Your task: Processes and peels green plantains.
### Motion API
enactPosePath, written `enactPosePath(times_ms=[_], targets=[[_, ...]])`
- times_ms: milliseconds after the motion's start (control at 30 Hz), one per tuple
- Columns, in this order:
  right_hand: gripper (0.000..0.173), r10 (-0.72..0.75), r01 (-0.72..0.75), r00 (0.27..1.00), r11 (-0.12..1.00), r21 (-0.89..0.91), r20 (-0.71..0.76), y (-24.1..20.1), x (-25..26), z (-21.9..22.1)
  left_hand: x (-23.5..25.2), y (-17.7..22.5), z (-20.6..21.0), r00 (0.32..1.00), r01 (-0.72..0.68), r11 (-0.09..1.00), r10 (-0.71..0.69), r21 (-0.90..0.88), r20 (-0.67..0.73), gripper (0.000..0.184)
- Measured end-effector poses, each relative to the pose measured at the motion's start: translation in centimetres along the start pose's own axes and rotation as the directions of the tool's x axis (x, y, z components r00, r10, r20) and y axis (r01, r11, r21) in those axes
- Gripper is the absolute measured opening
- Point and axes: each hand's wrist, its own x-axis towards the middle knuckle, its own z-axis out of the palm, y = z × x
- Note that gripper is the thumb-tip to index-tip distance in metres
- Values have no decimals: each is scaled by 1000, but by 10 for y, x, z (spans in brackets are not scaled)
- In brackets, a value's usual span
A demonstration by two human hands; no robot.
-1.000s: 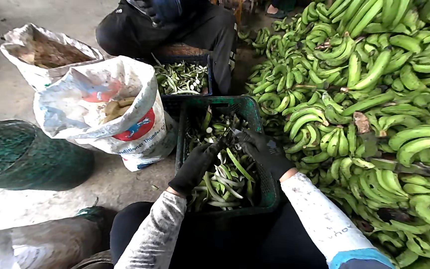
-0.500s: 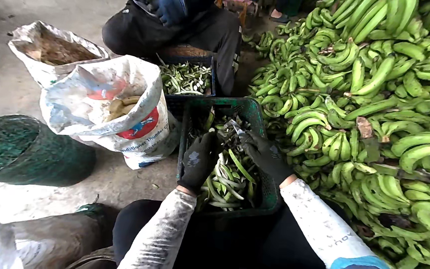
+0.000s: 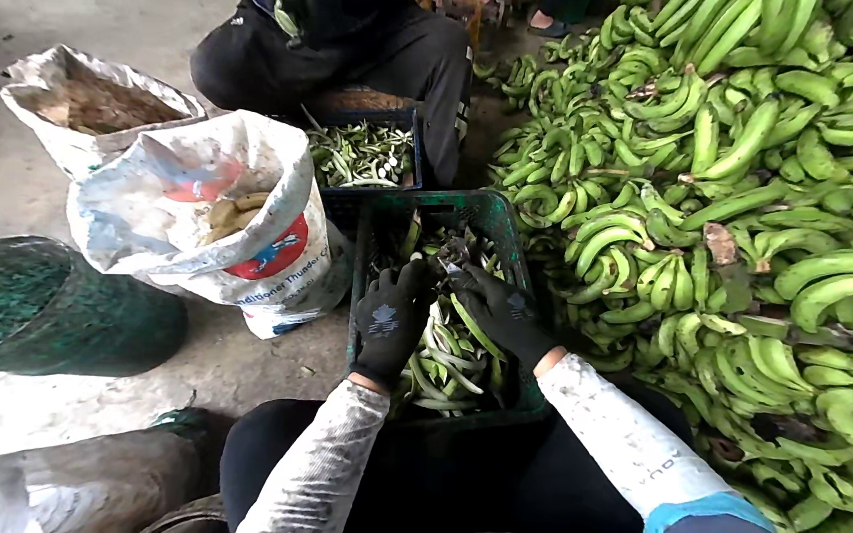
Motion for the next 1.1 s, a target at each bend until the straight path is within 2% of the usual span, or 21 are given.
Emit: enactPosePath(times_ms=[100, 233, 300, 367, 400, 467, 533, 567, 633, 733, 800, 867, 967, 1033, 1100], targets=[[50, 7, -8, 998, 1000, -2, -62, 11, 4, -2, 0, 3, 0, 1000, -6, 1000, 6, 15, -4, 47], [53, 31, -30, 999, 999, -20, 29, -4, -6, -3, 0, 1, 1, 999, -4, 1000, 3, 24, 33, 49], [51, 31, -31, 999, 999, -12, 22, -3, -3, -6, 0, -7, 3, 998, -31, 999, 30, 21, 50, 47], [47, 91, -89, 994, 996, 26, -53, 12, 6, -15, 1, -10, 4, 994, -44, 995, 53, -94, 97, 46], [46, 149, -140, 986, 983, 115, -74, 20, 9, -24, 1, -10, 1, 992, -34, 980, 57, -196, 114, 46], [48, 280, -228, 958, 870, 437, -59, 28, 4, -42, -3, -6, -7, 989, 20, 885, 49, -465, 137, 51], [47, 335, -231, 942, 626, 745, 10, 24, -3, -52, -9, 6, -11, 979, 145, 727, -10, -671, 202, 60], [43, 334, -207, 942, 519, 829, 26, 17, -7, -55, -12, 16, -12, 974, 192, 678, -45, -709, 220, 63], [40, 300, -161, 953, 380, 911, 43, 6, -14, -52, -16, 38, -8, 971, 229, 632, -90, -740, 223, 62], [34, 253, -39, 967, 240, 970, -23, 4, -3, -34, -21, 69, 4, 977, 179, 484, 18, -856, 214, 56], [35, 272, -6, 960, 257, 966, -66, 5, -2, -34, -24, 90, 9, 980, 135, 416, 79, -899, 183, 51], [35, 267, 0, 960, 295, 956, -82, 3, -10, -49, -25, 106, 9, 985, 83, 415, 106, -906, 139, 46], [35, 153, 35, 983, 380, 924, -100, 7, -25, -87, -24, 118, 6, 982, 9, 403, 168, -915, 84, 43], [33, 105, 103, 977, 525, 845, -185, 15, -43, -112, -21, 118, 1, 976, 21, 394, 191, -919, 104, 37], [38, 185, 85, 944, 662, 744, -273, 37, -69, -121, -12, 103, -1, 967, 65, 379, 204, -923, 152, 42]])
